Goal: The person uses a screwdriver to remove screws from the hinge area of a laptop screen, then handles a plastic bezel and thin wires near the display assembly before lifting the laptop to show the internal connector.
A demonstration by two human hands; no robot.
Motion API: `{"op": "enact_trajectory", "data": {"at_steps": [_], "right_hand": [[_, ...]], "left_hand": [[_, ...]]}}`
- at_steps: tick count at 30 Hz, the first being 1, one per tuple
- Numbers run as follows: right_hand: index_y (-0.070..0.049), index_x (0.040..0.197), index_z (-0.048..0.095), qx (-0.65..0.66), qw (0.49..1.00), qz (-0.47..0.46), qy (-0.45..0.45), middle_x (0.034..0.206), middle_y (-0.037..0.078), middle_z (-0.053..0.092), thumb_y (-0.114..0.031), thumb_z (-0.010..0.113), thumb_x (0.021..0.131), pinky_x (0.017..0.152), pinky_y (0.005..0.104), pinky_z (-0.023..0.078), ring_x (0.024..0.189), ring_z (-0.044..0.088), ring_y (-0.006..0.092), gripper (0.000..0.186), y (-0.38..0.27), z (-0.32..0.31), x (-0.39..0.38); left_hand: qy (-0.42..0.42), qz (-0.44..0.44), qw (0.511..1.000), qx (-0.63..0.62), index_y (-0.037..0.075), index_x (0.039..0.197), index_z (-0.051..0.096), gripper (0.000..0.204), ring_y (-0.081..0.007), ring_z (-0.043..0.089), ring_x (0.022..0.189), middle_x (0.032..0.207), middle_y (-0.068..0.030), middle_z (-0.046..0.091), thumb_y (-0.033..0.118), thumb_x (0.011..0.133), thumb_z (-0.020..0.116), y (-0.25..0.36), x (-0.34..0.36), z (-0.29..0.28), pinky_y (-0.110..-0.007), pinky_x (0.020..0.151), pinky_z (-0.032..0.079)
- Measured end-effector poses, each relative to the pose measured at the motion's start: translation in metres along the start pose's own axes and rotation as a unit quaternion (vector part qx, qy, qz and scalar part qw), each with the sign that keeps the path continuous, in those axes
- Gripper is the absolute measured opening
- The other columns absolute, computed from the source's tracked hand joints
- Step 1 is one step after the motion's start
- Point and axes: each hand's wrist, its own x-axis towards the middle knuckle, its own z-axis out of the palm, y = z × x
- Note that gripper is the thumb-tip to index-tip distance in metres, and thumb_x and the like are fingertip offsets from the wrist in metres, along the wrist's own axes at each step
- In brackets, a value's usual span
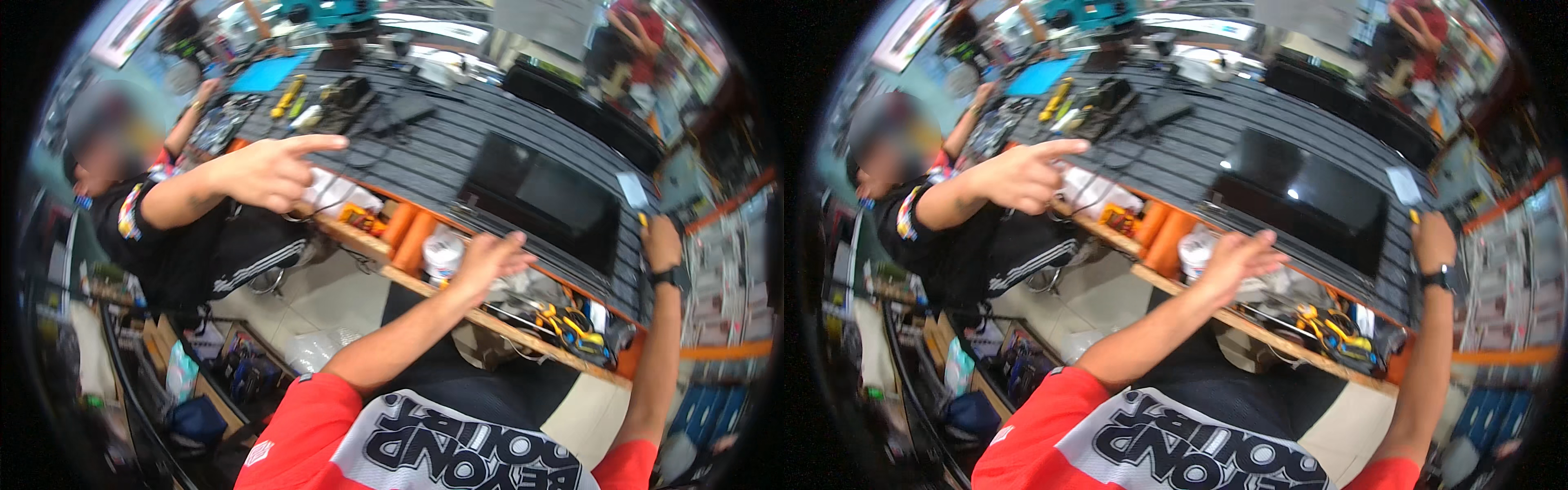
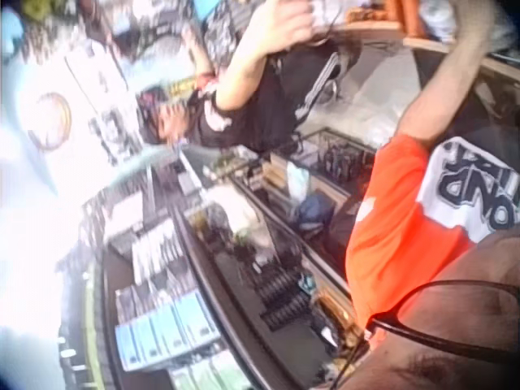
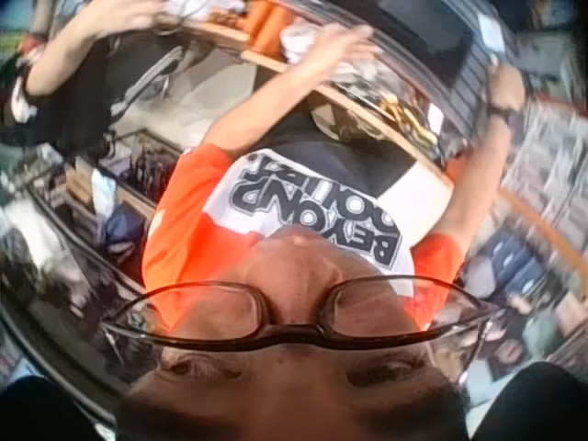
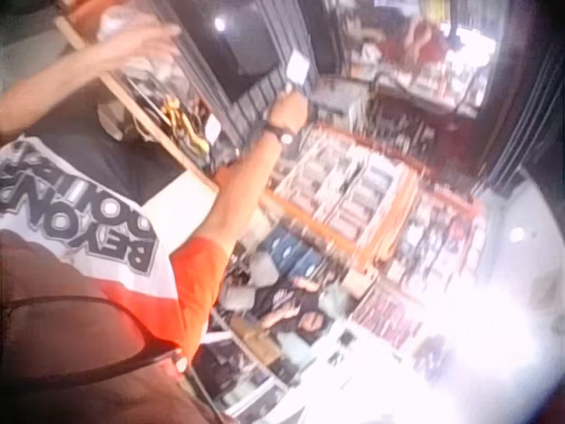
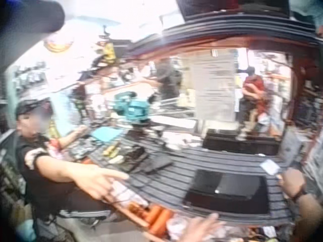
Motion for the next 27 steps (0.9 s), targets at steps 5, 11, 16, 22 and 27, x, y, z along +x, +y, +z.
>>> {"op": "enact_trajectory", "data": {"at_steps": [5,11,16,22,27], "right_hand": [[-0.002,0.108,0.067,0.479,0.871,-0.103,0.018,0.089,0.012,0.07,-0.018,0.067,0.102,0.073,0.0328,0.053,0.083,0.068,0.0139,0.017,-0.164,-0.129,0.018],[0.0,0.11,0.067,0.6,0.702,-0.381,-0.043,0.082,0.011,0.073,-0.017,0.067,0.101,0.071,0.0321,0.055,0.077,0.072,0.0173,0.019,-0.39,-0.198,0.018],[0.0,0.11,0.067,0.582,0.685,-0.439,-0.013,0.086,0.015,0.073,-0.01,0.066,0.094,0.074,0.0375,0.057,0.079,0.073,0.0265,0.018,-0.463,-0.218,0.017],[-0.001,0.113,0.068,0.587,0.669,-0.455,0.031,0.096,0.015,0.073,-0.007,0.068,0.095,0.081,0.0384,0.057,0.087,0.073,0.0278,0.019,-0.499,-0.216,0.015],[-0.003,0.126,0.07,0.586,0.684,-0.429,0.059,0.102,0.015,0.073,-0.008,0.07,0.096,0.082,0.0377,0.057,0.092,0.072,0.0256,0.03,-0.502,-0.224,0.024]], "left_hand": [[0.035,0.017,0.999,-0.039,-0.006,0.106,0.06,0.043,-0.0292,0.076,0.106,0.107,-0.0192,0.072,0.034,0.1,0.075,-0.005,-0.01,-0.014,-0.037,0.091,0.063],[-0.004,0.023,0.999,-0.044,-0.001,0.114,0.07,0.037,-0.021,0.076,0.097,0.108,-0.0121,0.076,0.034,0.103,0.07,-0.011,0.002,-0.009,-0.032,0.085,0.062],[0.011,0.126,0.991,0.051,-0.003,0.119,0.067,0.035,-0.0197,0.072,0.103,0.113,-0.011,0.074,0.026,0.1,0.073,-0.006,0.0,0.004,-0.036,0.087,0.058],[0.033,0.19,0.977,0.093,-0.002,0.119,0.069,0.034,-0.0182,0.068,0.109,0.116,-0.0116,0.075,0.021,0.095,0.076,-0.005,-0.006,-0.002,-0.037,0.092,0.054],[0.009,0.187,0.982,0.002,0.0,0.115,0.07,0.028,-0.0187,0.068,0.105,0.11,-0.0091,0.074,0.019,0.095,0.076,0.0,-0.01,0.017,-0.036,0.088,0.055]]}}
